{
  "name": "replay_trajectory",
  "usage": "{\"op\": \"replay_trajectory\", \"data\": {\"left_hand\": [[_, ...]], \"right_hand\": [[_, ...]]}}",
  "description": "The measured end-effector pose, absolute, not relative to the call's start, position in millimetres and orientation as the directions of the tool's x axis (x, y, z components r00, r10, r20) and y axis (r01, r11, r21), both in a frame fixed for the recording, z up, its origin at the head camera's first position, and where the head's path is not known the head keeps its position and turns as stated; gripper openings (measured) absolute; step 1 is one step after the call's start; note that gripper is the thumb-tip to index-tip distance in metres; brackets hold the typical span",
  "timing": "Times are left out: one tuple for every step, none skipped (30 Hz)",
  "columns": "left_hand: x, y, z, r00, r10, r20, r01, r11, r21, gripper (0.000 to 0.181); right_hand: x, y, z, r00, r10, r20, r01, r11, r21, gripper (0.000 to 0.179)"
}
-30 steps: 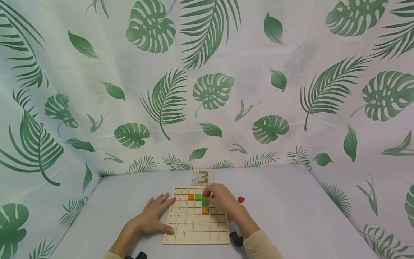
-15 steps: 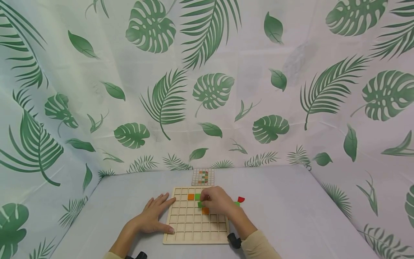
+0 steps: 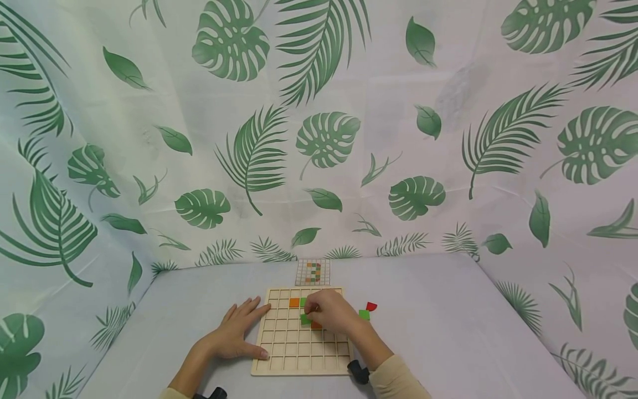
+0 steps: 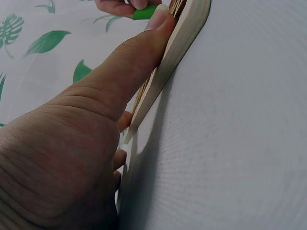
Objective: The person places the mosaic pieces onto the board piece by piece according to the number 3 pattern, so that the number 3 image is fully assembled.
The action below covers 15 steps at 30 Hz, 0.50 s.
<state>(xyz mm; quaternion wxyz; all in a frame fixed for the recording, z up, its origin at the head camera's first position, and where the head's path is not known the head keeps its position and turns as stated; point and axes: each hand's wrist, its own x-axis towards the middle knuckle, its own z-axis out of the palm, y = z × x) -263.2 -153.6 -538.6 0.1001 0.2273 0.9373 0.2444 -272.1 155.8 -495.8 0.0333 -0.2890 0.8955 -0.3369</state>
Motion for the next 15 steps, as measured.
{"op": "replay_trajectory", "data": {"left_hand": [[-263.3,-153.7,-538.7,-0.876,0.476,-0.076,0.378,0.777,0.504,0.116],[-263.3,-153.8,-538.8,-0.876,0.476,-0.076,0.378,0.776,0.504,0.116],[-263.4,-153.8,-538.8,-0.876,0.476,-0.076,0.378,0.776,0.506,0.116],[-263.5,-153.9,-538.9,-0.876,0.476,-0.075,0.378,0.775,0.506,0.116],[-263.5,-153.9,-539.0,-0.876,0.477,-0.076,0.378,0.775,0.507,0.116],[-263.6,-153.9,-539.0,-0.876,0.477,-0.076,0.377,0.775,0.507,0.116],[-263.7,-153.9,-539.0,-0.876,0.476,-0.077,0.377,0.775,0.508,0.116],[-263.8,-153.9,-539.0,-0.876,0.476,-0.077,0.376,0.775,0.508,0.116],[-263.9,-153.9,-539.1,-0.876,0.476,-0.078,0.376,0.775,0.508,0.116],[-264.0,-153.9,-539.2,-0.876,0.476,-0.079,0.376,0.776,0.506,0.116],[-264.1,-153.9,-539.2,-0.876,0.476,-0.08,0.376,0.776,0.506,0.116],[-264.2,-153.9,-539.3,-0.876,0.476,-0.081,0.376,0.777,0.505,0.116],[-264.2,-153.9,-539.4,-0.875,0.476,-0.081,0.376,0.777,0.505,0.116],[-264.2,-153.9,-539.5,-0.875,0.477,-0.081,0.377,0.777,0.505,0.116],[-264.2,-153.9,-539.5,-0.875,0.477,-0.082,0.376,0.777,0.504,0.116]], "right_hand": [[-272.2,155.2,-496.0,-0.829,-0.543,0.132,-0.495,0.606,-0.623,0.007],[-272.2,154.7,-495.9,-0.828,-0.545,0.13,-0.496,0.606,-0.622,0.007],[-272.2,154.3,-496.1,-0.828,-0.545,0.128,-0.496,0.608,-0.621,0.007],[-272.1,153.9,-496.1,-0.826,-0.548,0.13,-0.5,0.606,-0.619,0.007],[-272.0,153.6,-496.2,-0.824,-0.551,0.133,-0.504,0.605,-0.616,0.008],[-271.9,153.3,-496.4,-0.821,-0.554,0.136,-0.51,0.605,-0.612,0.008],[-271.9,153.0,-496.8,-0.819,-0.556,0.138,-0.514,0.606,-0.607,0.009],[-271.7,152.8,-496.9,-0.818,-0.559,0.138,-0.517,0.607,-0.604,0.009],[-271.7,152.7,-497.3,-0.815,-0.562,0.137,-0.52,0.608,-0.6,0.01],[-271.6,152.6,-497.8,-0.814,-0.566,0.134,-0.522,0.61,-0.597,0.01],[-271.7,152.5,-498.3,-0.812,-0.568,0.132,-0.523,0.61,-0.595,0.01],[-271.8,152.5,-499.0,-0.81,-0.571,0.13,-0.526,0.611,-0.592,0.01],[-271.9,152.6,-499.5,-0.809,-0.574,0.128,-0.527,0.611,-0.591,0.011],[-272.1,152.7,-500.1,-0.807,-0.577,0.125,-0.527,0.61,-0.592,0.011],[-272.3,152.7,-500.9,-0.806,-0.578,0.125,-0.528,0.609,-0.592,0.011]]}}
